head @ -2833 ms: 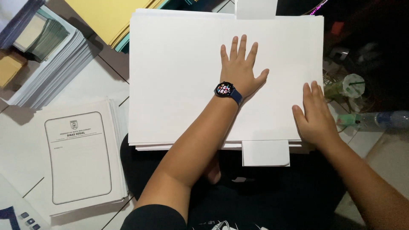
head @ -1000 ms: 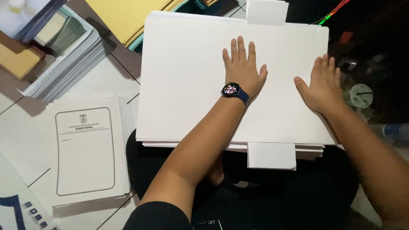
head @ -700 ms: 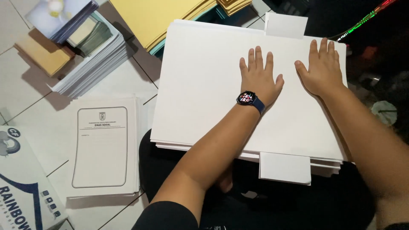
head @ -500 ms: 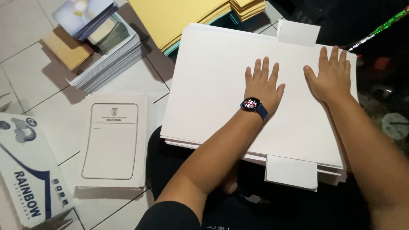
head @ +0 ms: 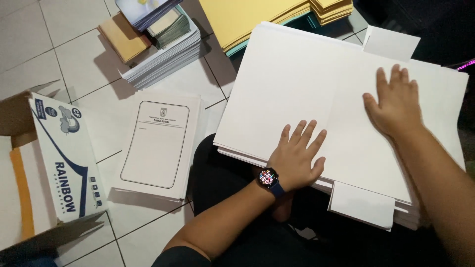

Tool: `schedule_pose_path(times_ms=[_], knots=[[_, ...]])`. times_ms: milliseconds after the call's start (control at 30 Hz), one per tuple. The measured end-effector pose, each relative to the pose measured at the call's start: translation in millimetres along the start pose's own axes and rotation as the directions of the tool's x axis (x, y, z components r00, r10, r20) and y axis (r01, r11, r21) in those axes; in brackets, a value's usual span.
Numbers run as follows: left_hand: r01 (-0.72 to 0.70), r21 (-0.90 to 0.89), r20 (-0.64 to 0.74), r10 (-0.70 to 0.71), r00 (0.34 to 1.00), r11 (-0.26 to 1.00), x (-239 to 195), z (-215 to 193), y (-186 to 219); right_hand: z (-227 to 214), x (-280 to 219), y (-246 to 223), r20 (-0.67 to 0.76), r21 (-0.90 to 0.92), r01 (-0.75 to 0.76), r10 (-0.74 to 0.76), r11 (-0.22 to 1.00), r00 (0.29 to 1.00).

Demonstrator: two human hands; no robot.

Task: The person sits on the floor and folds large white sheets of paper in half. They repeatedly pick up a sheet, fold it, and smooth the crease with their hands. The person also handles stacks of pre-printed documents, placing them on top of the folded sheets.

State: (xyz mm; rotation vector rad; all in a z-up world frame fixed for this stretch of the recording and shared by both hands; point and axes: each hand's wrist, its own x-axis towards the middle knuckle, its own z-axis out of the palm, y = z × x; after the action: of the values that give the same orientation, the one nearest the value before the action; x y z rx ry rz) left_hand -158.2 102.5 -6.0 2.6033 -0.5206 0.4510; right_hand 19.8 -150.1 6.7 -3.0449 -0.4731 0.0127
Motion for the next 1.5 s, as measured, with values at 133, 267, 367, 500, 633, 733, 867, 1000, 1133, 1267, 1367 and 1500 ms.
schedule_pose_path(times_ms=[133,267,367,500,633,733,867,1000,1133,1267,1367,1500], knots=[[-0.005,-0.018,0.011,0.005,1.0,1.0,-1,-1,-2,-4,9,-73,0.084,0.08,0.1,-0.107,0.992,0.991],[0.006,-0.053,0.048,-0.004,0.999,0.999,-1,-3,-2,-9,41,-99,0.043,0.158,0.061,-0.069,0.986,0.997],[0.012,-0.023,0.005,-0.012,1.0,1.0,-2,-5,-2,-9,64,-102,0.086,0.162,0.025,-0.039,0.986,0.995],[0.009,-0.002,0.017,-0.009,1.0,1.0,-1,-5,0,-11,72,-99,0.087,0.181,-0.004,-0.012,0.984,0.996],[-0.003,0.001,0.056,0.003,0.998,1.0,-1,-1,-1,-10,68,-98,0.085,0.163,-0.025,0.011,0.986,0.996],[0.002,0.003,0.061,-0.002,0.998,1.0,0,-2,-1,-9,63,-95,0.068,0.182,-0.029,0.017,0.983,0.998],[0.01,-0.009,0.008,-0.01,1.0,1.0,0,-2,-1,-17,50,-93,0.068,0.188,-0.09,0.079,0.978,0.995],[0.001,0.024,-0.013,-0.001,1.0,1.0,-2,2,-1,-22,36,-84,0.079,0.18,-0.191,0.179,0.965,0.981],[0.014,0.022,-0.01,-0.013,1.0,1.0,-2,5,0,-9,22,-79,0.075,0.133,-0.118,0.108,0.984,0.991],[0.044,0.004,-0.032,-0.044,0.999,0.999,-4,9,0,-1,-18,-98,0.119,0.129,0.126,-0.142,0.983,0.983],[0.073,-0.037,-0.067,-0.075,0.995,0.997,-10,13,-1,1,-43,-117,0.166,0.125,0.123,-0.142,0.985,0.976],[0.053,-0.035,-0.137,-0.058,0.989,0.998,-26,23,-7,5,-41,-117,0.191,0.079,0.126,-0.139,0.989,0.972]])
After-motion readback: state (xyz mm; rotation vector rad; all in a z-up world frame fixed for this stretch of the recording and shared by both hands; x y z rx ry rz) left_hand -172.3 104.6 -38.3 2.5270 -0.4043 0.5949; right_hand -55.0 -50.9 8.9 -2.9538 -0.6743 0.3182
